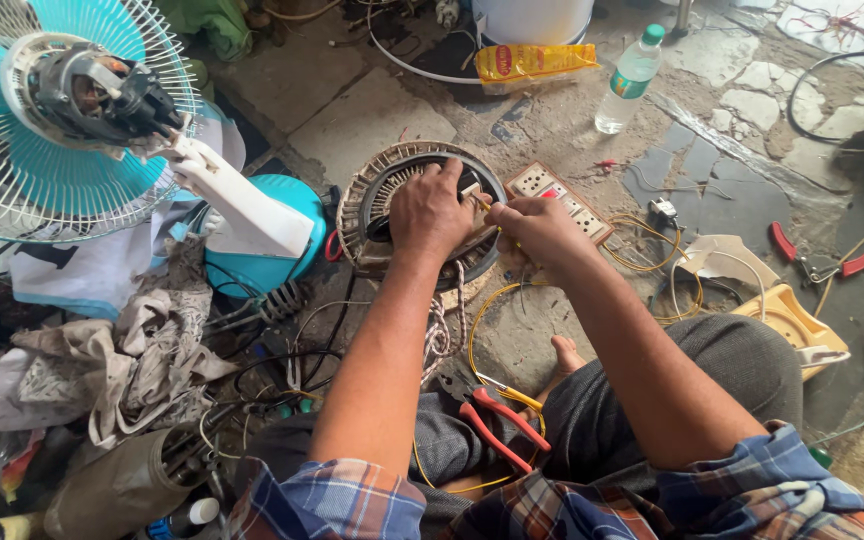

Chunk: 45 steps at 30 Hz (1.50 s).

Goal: The person is repairing a disassembled electric iron. They use pliers to manipulate internal components and wires, then use a screwdriver to tighten screws on the power cord plug. The person works on the iron while sitting on the floor.

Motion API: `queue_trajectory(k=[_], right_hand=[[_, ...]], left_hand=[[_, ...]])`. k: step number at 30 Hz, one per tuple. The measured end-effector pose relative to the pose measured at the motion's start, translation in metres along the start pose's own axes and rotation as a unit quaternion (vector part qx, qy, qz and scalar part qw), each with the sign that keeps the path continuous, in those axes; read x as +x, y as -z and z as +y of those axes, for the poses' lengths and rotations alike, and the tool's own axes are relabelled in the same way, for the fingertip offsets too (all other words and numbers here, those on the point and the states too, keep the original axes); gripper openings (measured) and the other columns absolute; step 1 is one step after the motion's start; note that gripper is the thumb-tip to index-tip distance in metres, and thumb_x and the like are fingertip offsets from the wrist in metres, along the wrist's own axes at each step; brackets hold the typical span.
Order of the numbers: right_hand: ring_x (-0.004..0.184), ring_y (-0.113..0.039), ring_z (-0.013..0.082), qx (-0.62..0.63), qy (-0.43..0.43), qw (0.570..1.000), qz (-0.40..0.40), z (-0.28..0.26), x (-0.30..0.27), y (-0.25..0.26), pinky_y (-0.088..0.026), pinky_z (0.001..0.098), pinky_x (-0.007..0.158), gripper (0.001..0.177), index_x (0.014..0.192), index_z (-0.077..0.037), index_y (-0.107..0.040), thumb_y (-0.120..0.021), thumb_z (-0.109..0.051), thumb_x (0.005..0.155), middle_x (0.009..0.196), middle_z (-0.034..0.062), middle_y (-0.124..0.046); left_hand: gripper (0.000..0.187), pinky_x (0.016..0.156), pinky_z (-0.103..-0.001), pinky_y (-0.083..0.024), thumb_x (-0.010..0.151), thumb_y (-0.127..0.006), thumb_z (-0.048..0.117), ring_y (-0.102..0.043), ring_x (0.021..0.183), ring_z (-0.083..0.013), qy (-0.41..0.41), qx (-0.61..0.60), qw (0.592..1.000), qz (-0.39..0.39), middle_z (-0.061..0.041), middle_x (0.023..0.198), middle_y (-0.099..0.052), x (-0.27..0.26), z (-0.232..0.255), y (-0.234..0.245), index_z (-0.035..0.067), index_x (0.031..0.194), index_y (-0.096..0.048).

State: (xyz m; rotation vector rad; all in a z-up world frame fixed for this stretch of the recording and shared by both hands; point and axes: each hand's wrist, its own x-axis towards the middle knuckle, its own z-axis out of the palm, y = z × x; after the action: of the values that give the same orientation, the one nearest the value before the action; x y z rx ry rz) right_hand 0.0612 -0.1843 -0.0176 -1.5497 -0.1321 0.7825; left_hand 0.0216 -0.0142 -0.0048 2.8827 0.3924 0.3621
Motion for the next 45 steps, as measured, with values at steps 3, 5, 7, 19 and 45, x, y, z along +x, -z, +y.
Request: queue_trajectory(k=[3,5,7,19,45], right_hand=[[0.058,-0.059,0.0104,-0.187,0.081,0.977,0.059,0.004,0.0,-0.004,-0.047,0.0282,0.048,0.03,0.111,-0.001,-0.067,-0.075,-0.021,0.09,0.075,0.0046,-0.066],[0.064,-0.063,0.0077,-0.268,0.186,0.94,0.096,0.012,0.006,-0.006,-0.048,0.0251,0.053,0.028,0.105,-0.002,-0.07,-0.076,-0.025,0.091,0.079,0.0025,-0.069],[0.064,-0.061,0.0088,-0.212,0.157,0.961,0.083,0.018,0.011,-0.001,-0.045,0.0253,0.051,0.027,0.102,-0.002,-0.07,-0.074,-0.028,0.093,0.078,0.0032,-0.068],[0.054,-0.052,0.0111,0.03,-0.014,0.999,-0.008,0.007,0.008,0.002,-0.037,0.0263,0.041,0.026,0.11,-0.003,-0.064,-0.064,-0.027,0.1,0.076,0.0059,-0.062],[0.089,-0.082,0.0231,-0.628,-0.191,0.755,-0.004,0.23,0.114,0.141,-0.063,0.0376,0.082,0.028,0.093,-0.006,-0.086,-0.076,-0.029,0.08,0.095,0.0119,-0.086]], left_hand=[[0.056,0.08,-0.044,-0.056,0.079,-0.083,0.042,-0.069,0.094,-0.0291,-0.016,0.011,1.0,0.012,-0.012,0.098,-0.07,0.0,0.0,0.001,0.011,0.12,-0.062],[0.059,0.08,-0.043,-0.057,0.078,-0.084,0.041,-0.069,0.096,-0.0291,-0.009,0.004,1.0,0.0,-0.012,0.101,-0.069,0.002,-0.002,0.001,0.011,0.123,-0.061],[0.059,0.081,-0.043,-0.057,0.079,-0.084,0.039,-0.069,0.097,-0.0286,-0.005,0.001,1.0,-0.019,-0.012,0.103,-0.069,0.002,-0.002,0.0,0.012,0.125,-0.06],[0.047,0.082,-0.047,-0.056,0.084,-0.079,0.038,-0.07,0.097,-0.0316,0.013,-0.027,0.998,-0.055,-0.011,0.102,-0.069,0.004,-0.003,0.012,0.013,0.119,-0.058],[0.063,0.076,-0.05,-0.055,0.078,-0.088,0.045,-0.068,0.096,-0.0363,-0.121,-0.024,0.99,0.069,-0.013,0.101,-0.067,-0.002,-0.028,-0.022,0.01,0.121,-0.058]])
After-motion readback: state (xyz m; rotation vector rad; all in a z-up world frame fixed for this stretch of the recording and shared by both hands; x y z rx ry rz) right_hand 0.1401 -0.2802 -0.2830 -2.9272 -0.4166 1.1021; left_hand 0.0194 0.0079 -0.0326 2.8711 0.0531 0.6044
